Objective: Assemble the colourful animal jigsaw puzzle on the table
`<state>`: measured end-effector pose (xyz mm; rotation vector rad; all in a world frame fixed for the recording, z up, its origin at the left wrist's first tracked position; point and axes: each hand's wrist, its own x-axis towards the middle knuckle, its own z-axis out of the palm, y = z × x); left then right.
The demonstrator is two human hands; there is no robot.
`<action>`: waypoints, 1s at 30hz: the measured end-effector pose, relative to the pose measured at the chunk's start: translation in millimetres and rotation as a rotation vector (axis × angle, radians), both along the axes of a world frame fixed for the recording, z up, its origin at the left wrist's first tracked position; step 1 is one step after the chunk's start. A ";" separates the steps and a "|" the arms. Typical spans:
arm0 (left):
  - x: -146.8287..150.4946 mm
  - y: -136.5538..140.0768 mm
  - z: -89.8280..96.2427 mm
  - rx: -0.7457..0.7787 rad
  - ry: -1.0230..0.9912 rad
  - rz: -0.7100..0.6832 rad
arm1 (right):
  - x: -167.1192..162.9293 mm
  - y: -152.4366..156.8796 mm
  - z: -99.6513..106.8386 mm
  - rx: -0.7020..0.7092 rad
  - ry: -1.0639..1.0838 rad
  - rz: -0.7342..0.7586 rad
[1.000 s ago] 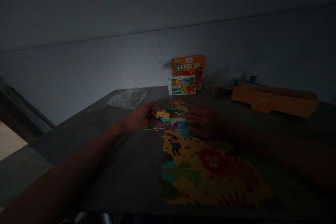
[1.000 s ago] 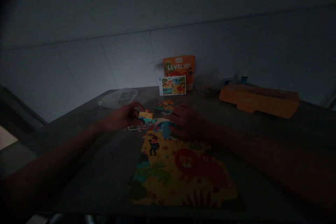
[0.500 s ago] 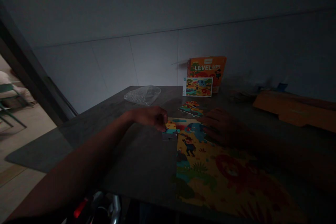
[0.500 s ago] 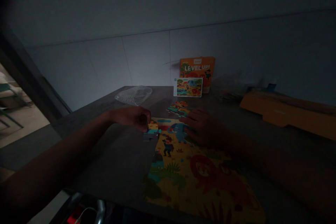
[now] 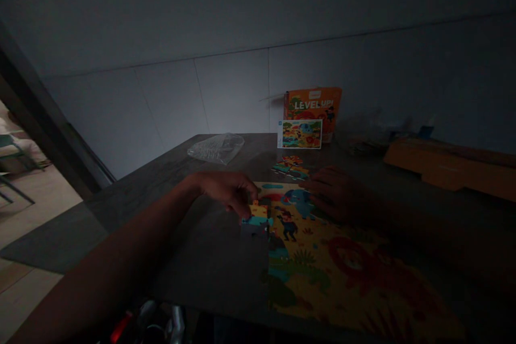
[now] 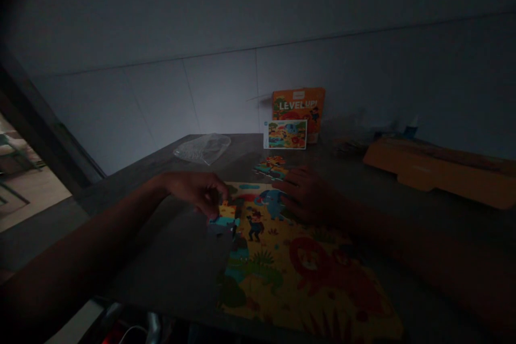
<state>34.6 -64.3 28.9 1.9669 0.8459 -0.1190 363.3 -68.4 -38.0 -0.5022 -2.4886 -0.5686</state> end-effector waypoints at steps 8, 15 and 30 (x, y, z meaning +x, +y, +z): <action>5.0 -1.0 1.6 -0.039 0.056 -0.128 | 0.0 1.2 -0.9 0.003 0.007 0.012; 11.8 -3.3 -5.7 -0.133 0.113 -0.152 | 0.0 3.5 -3.2 0.014 0.021 0.022; 2.7 2.2 -1.2 0.153 0.189 -0.024 | 0.1 3.4 -2.9 0.006 0.014 0.003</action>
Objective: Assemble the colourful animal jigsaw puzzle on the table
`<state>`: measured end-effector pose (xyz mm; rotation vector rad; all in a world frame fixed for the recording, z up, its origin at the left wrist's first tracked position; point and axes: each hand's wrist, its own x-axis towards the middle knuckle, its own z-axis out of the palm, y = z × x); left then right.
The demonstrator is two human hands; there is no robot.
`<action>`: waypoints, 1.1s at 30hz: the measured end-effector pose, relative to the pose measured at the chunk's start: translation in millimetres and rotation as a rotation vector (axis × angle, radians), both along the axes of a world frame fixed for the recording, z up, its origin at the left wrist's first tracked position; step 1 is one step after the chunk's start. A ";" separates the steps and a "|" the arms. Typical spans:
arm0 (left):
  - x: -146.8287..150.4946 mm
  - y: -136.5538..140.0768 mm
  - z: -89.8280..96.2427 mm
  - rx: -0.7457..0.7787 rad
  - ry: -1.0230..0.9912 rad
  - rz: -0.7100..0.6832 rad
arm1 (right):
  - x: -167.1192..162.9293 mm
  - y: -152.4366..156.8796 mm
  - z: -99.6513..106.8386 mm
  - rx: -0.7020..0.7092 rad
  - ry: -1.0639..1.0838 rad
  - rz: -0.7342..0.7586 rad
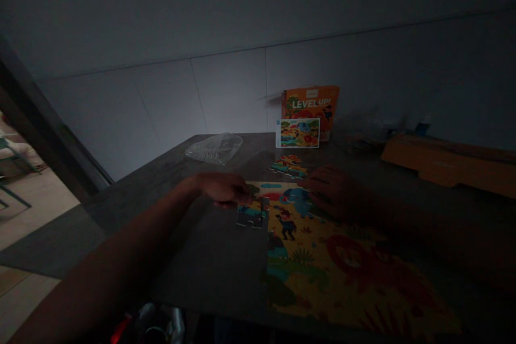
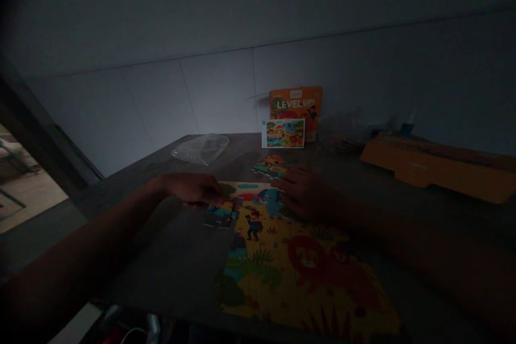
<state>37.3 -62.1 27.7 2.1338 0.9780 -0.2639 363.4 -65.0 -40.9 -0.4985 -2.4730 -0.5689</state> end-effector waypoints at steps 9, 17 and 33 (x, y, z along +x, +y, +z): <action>-8.3 11.2 -7.2 0.100 -0.008 0.082 | -0.6 -4.5 3.3 0.013 0.021 -0.073; 11.8 -1.0 -9.8 0.070 -0.321 0.120 | 6.9 4.6 0.5 0.024 0.214 -0.326; 42.3 -12.2 -37.4 0.722 -0.346 -0.151 | 3.3 7.2 -0.4 -0.219 0.128 -0.723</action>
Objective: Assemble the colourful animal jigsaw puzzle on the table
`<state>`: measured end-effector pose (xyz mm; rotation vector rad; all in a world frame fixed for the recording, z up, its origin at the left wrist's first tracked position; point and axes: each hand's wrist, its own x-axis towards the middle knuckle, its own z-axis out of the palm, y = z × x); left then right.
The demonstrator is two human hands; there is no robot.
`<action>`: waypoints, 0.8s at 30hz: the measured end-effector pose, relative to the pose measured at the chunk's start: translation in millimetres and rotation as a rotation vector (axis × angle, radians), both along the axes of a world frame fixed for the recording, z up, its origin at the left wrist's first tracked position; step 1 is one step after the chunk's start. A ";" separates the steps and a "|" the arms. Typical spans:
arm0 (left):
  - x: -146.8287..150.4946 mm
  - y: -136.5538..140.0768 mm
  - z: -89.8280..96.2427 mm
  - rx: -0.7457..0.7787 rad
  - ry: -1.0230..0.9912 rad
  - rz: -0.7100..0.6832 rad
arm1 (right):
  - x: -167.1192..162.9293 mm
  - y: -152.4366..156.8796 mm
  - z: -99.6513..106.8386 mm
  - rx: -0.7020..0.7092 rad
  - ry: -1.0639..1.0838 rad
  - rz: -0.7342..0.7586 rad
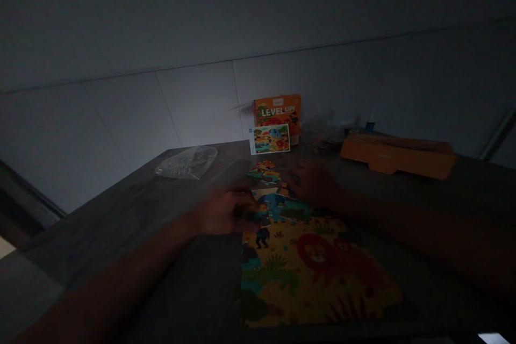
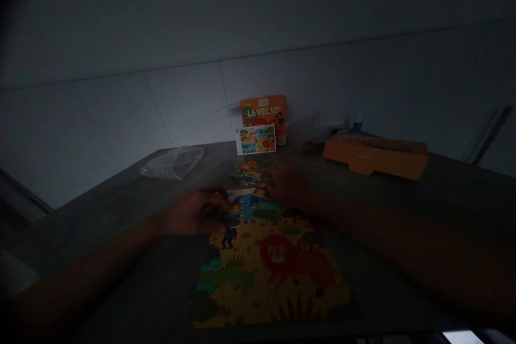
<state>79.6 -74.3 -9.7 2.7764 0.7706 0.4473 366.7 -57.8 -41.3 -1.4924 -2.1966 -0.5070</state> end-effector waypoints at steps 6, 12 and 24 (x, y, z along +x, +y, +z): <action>-1.5 6.2 -7.9 -0.065 0.008 -0.011 | 0.9 2.3 -1.3 -0.087 -0.044 -0.047; 0.9 4.6 -5.7 -0.107 -0.006 0.000 | -2.2 -1.0 2.7 -0.096 -0.048 -0.034; 1.1 5.5 -6.7 -0.089 -0.017 -0.010 | -4.1 -4.0 6.4 -0.090 -0.030 0.005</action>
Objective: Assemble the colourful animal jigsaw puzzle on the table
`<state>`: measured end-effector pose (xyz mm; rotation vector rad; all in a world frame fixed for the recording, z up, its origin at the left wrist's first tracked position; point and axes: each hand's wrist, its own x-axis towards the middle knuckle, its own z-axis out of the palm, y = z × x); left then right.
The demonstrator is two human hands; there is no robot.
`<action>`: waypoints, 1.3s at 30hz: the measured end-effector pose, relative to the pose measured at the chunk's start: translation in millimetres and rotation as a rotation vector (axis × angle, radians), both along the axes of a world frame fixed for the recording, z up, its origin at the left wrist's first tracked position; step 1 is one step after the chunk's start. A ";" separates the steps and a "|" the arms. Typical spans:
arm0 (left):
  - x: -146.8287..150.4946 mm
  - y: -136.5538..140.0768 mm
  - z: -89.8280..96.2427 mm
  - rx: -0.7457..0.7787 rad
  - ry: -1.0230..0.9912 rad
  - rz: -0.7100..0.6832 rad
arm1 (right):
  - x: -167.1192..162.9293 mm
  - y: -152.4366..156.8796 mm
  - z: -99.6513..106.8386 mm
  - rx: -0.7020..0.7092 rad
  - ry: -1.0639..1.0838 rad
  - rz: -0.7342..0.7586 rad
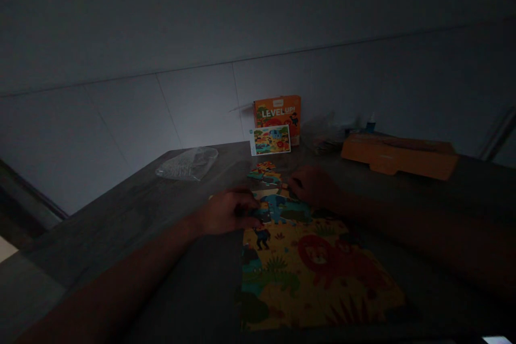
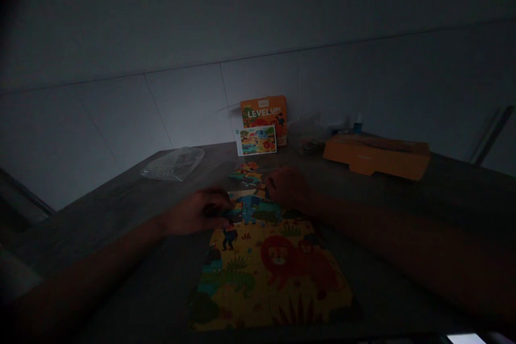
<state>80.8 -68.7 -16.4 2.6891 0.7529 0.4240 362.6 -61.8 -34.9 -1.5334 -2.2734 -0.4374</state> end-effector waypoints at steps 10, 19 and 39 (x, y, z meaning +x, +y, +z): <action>1.2 -0.9 0.6 0.003 -0.014 -0.001 | 0.5 -1.2 0.1 0.063 0.095 0.053; 1.6 2.3 -0.8 -0.008 -0.033 -0.027 | 5.5 0.7 -3.9 0.146 0.277 0.060; 1.0 1.4 -0.7 -0.020 -0.026 -0.010 | 4.7 10.2 -10.6 -0.161 0.250 0.139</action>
